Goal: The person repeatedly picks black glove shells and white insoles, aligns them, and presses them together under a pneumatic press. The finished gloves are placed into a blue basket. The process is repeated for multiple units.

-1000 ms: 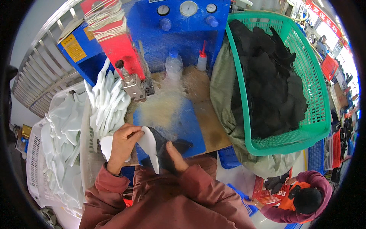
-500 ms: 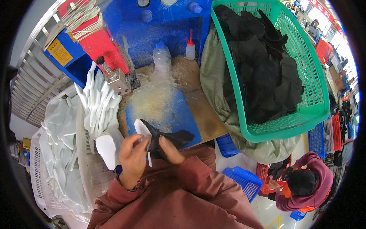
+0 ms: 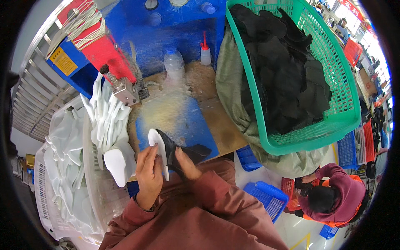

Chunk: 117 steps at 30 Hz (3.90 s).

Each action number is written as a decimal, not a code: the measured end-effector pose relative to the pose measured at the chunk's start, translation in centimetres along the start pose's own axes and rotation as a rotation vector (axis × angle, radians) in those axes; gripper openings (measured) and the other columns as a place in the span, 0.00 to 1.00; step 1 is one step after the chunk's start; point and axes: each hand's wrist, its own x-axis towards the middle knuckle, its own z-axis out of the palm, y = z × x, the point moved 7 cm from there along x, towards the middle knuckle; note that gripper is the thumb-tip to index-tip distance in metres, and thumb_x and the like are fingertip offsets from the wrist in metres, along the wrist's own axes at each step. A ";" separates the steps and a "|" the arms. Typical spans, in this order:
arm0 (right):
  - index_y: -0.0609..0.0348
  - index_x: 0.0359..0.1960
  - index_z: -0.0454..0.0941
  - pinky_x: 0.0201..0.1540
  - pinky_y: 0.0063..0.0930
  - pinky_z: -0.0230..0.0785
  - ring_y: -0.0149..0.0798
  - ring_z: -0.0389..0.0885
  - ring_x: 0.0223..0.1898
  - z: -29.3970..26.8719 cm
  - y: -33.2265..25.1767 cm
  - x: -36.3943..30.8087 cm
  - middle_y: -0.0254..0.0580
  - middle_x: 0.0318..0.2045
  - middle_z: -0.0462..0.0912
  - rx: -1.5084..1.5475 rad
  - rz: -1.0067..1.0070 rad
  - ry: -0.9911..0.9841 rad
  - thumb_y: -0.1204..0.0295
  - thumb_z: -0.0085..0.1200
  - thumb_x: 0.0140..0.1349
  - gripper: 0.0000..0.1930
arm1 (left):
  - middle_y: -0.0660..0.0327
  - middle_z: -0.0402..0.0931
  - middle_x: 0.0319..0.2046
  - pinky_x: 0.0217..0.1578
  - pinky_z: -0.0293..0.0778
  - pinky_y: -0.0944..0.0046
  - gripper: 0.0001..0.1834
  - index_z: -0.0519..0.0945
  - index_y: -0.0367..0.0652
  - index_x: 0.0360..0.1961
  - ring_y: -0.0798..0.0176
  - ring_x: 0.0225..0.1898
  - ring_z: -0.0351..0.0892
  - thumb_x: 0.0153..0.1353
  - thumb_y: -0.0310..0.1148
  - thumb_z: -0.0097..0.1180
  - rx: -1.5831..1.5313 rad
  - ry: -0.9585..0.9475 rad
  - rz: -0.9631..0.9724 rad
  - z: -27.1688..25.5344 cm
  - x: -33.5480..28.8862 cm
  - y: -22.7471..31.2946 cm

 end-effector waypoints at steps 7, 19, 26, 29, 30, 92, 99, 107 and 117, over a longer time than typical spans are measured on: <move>0.64 0.74 0.61 0.69 0.35 0.64 0.38 0.71 0.66 0.2 -0.2 -0.1 0.45 0.67 0.71 -0.051 0.015 -0.010 0.51 0.30 0.83 0.31 | 0.48 0.77 0.54 0.53 0.75 0.54 0.21 0.82 0.33 0.56 0.46 0.52 0.79 0.60 0.23 0.65 0.009 -0.033 0.016 0.5 0.1 0.3; 0.66 0.73 0.63 0.71 0.37 0.63 0.41 0.69 0.68 0.5 -0.1 0.2 0.48 0.67 0.71 -0.115 -0.048 0.018 0.53 0.29 0.83 0.31 | 0.51 0.75 0.56 0.52 0.74 0.54 0.22 0.84 0.36 0.53 0.48 0.52 0.77 0.55 0.23 0.70 0.126 -0.002 0.133 0.8 0.0 -0.1; 0.68 0.73 0.62 0.71 0.36 0.61 0.40 0.69 0.68 0.8 -0.2 0.2 0.49 0.66 0.72 -0.245 -0.080 -0.056 0.48 0.31 0.81 0.34 | 0.50 0.75 0.54 0.53 0.73 0.51 0.20 0.85 0.38 0.51 0.45 0.53 0.76 0.56 0.24 0.69 0.177 -0.006 0.198 0.5 0.4 0.4; 0.68 0.73 0.62 0.70 0.35 0.61 0.38 0.69 0.67 0.8 -0.2 0.1 0.47 0.65 0.72 -0.274 -0.091 -0.086 0.49 0.34 0.80 0.34 | 0.50 0.74 0.54 0.53 0.73 0.49 0.19 0.86 0.39 0.50 0.44 0.53 0.76 0.56 0.26 0.70 0.212 -0.042 0.263 0.2 0.9 0.6; 0.68 0.73 0.62 0.70 0.35 0.61 0.38 0.69 0.66 0.9 -0.3 0.0 0.46 0.65 0.72 -0.289 -0.113 -0.094 0.50 0.35 0.80 0.33 | 0.50 0.74 0.54 0.52 0.74 0.49 0.19 0.86 0.39 0.50 0.44 0.52 0.76 0.56 0.26 0.70 0.225 -0.048 0.289 0.1 1.0 0.8; 0.66 0.68 0.66 0.67 0.28 0.54 0.34 0.63 0.63 0.9 0.5 0.2 0.37 0.61 0.71 -0.247 -0.152 -0.067 0.48 0.41 0.79 0.32 | 0.44 0.71 0.67 0.70 0.63 0.53 0.23 0.72 0.33 0.69 0.50 0.69 0.69 0.79 0.33 0.45 0.085 0.062 -0.005 1.1 3.9 -2.5; 0.68 0.78 0.53 0.78 0.30 0.42 0.40 0.50 0.78 1.3 0.5 0.6 0.45 0.75 0.60 -0.049 -0.183 -0.087 0.49 0.38 0.80 0.37 | 0.42 0.57 0.75 0.74 0.55 0.46 0.35 0.67 0.34 0.73 0.42 0.75 0.59 0.79 0.52 0.35 0.055 0.104 0.223 7.1 3.4 4.7; 0.59 0.68 0.72 0.68 0.22 0.59 0.26 0.68 0.65 -1.7 -4.9 -3.2 0.37 0.63 0.76 -0.085 -0.091 0.438 0.55 0.47 0.79 0.25 | 0.24 0.45 0.74 0.74 0.52 0.40 0.47 0.53 0.27 0.76 0.26 0.76 0.51 0.74 0.57 0.52 -0.027 -0.295 0.252 7.5 -7.3 6.1; 0.63 0.47 0.83 0.38 0.25 0.72 0.29 0.79 0.35 -9.9 -6.8 -18.4 0.34 0.35 0.84 -0.284 0.139 0.629 0.50 0.55 0.73 0.24 | 0.46 0.81 0.53 0.56 0.77 0.54 0.22 0.84 0.35 0.53 0.44 0.54 0.82 0.67 0.42 0.65 -0.644 -0.759 0.145 8.9 -7.0 6.2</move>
